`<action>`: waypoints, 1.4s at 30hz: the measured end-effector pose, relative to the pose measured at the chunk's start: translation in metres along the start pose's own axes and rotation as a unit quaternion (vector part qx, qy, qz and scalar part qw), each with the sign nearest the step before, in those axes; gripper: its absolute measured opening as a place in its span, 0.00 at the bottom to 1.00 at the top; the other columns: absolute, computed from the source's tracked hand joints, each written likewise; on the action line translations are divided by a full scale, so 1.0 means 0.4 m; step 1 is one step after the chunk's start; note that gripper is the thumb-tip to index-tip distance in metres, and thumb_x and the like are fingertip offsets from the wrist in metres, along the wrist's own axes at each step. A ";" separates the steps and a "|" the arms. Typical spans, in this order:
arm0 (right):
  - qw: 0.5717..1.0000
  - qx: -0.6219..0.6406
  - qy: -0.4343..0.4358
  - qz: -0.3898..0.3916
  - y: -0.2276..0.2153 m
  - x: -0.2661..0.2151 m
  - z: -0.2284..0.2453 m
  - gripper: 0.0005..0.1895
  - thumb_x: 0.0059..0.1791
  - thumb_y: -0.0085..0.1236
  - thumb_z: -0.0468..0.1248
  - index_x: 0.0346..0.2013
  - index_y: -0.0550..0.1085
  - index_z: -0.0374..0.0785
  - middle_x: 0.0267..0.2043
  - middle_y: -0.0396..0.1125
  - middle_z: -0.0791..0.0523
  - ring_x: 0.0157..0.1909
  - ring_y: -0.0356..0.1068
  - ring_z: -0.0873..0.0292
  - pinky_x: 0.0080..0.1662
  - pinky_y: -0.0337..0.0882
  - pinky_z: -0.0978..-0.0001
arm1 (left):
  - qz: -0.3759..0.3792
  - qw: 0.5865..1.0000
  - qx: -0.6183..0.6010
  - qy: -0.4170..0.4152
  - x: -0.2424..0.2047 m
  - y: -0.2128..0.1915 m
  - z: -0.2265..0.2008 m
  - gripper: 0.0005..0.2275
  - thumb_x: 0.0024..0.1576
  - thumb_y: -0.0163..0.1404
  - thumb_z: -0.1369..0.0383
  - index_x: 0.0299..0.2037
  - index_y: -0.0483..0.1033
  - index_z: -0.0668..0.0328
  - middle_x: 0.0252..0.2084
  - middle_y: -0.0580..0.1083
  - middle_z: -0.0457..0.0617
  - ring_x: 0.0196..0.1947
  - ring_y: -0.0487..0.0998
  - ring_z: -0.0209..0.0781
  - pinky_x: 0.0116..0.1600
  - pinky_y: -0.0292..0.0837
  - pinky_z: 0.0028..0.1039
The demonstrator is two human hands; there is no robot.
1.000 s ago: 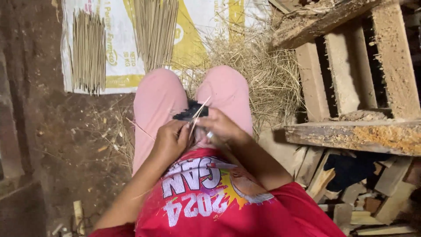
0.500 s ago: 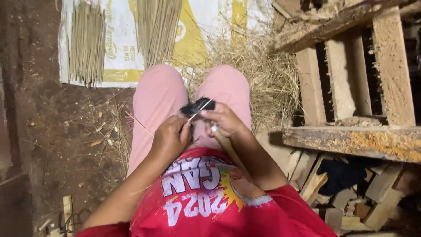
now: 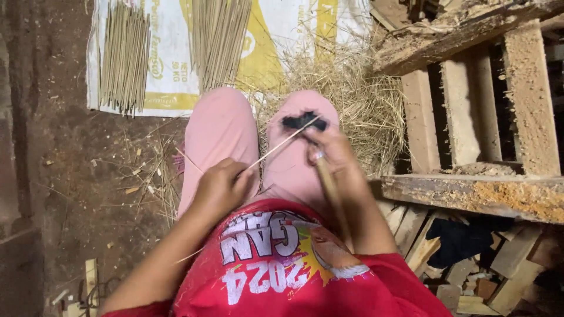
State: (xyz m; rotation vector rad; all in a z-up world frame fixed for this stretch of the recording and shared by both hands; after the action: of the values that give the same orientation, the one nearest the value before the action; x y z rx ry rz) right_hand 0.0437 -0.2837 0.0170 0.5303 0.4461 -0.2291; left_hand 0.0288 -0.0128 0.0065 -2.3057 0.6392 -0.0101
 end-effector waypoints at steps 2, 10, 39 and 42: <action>1.000 0.011 -0.009 -0.010 -0.130 0.037 -0.005 0.04 0.51 0.58 0.29 0.39 0.71 0.34 0.19 0.65 0.49 0.10 0.66 0.59 0.13 0.67 0.68 | 0.015 0.998 -0.055 -0.031 -0.038 -0.051 0.006 0.08 0.57 0.53 0.68 0.41 0.84 0.59 0.33 0.78 0.59 0.38 0.82 0.59 0.44 0.76 0.42; 0.990 0.019 0.115 0.073 0.055 0.018 -0.228 0.11 0.48 0.63 0.26 0.43 0.73 0.32 0.26 0.73 0.47 0.13 0.71 0.53 0.13 0.72 0.64 | -0.083 0.995 -0.057 -0.007 0.017 0.018 0.032 0.05 0.54 0.57 0.69 0.38 0.85 0.52 0.30 0.78 0.51 0.35 0.82 0.53 0.40 0.76 0.36; 0.979 0.202 0.002 0.040 -0.320 0.276 0.068 0.09 0.55 0.60 0.40 0.33 0.77 0.39 0.17 0.68 0.62 0.12 0.62 0.68 0.16 0.65 0.76 | -0.167 0.982 0.049 -0.073 -0.184 -0.330 0.026 0.06 0.52 0.58 0.77 0.39 0.84 0.65 0.37 0.82 0.49 0.25 0.76 0.36 0.30 0.70 0.21; 0.890 0.341 0.052 0.299 -0.181 0.367 0.107 0.19 0.63 0.45 0.36 0.67 0.67 0.28 0.61 0.73 0.49 0.22 0.65 0.70 0.25 0.70 0.79 | -0.235 0.960 0.135 -0.077 -0.171 -0.395 0.092 0.05 0.59 0.59 0.76 0.43 0.84 0.68 0.32 0.78 0.52 0.23 0.70 0.40 0.27 0.63 0.26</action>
State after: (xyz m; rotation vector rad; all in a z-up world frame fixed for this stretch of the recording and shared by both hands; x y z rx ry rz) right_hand 0.1644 -0.3817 -0.0498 1.3477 0.2766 0.2580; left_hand 0.0459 0.1383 0.0955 -2.1122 -0.0010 -0.1316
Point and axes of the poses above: each hand's wrist, its own x-axis towards the middle knuckle, its own y-axis out of the palm, z = x × y, the point moved 2 cm from there along x, towards the middle knuckle
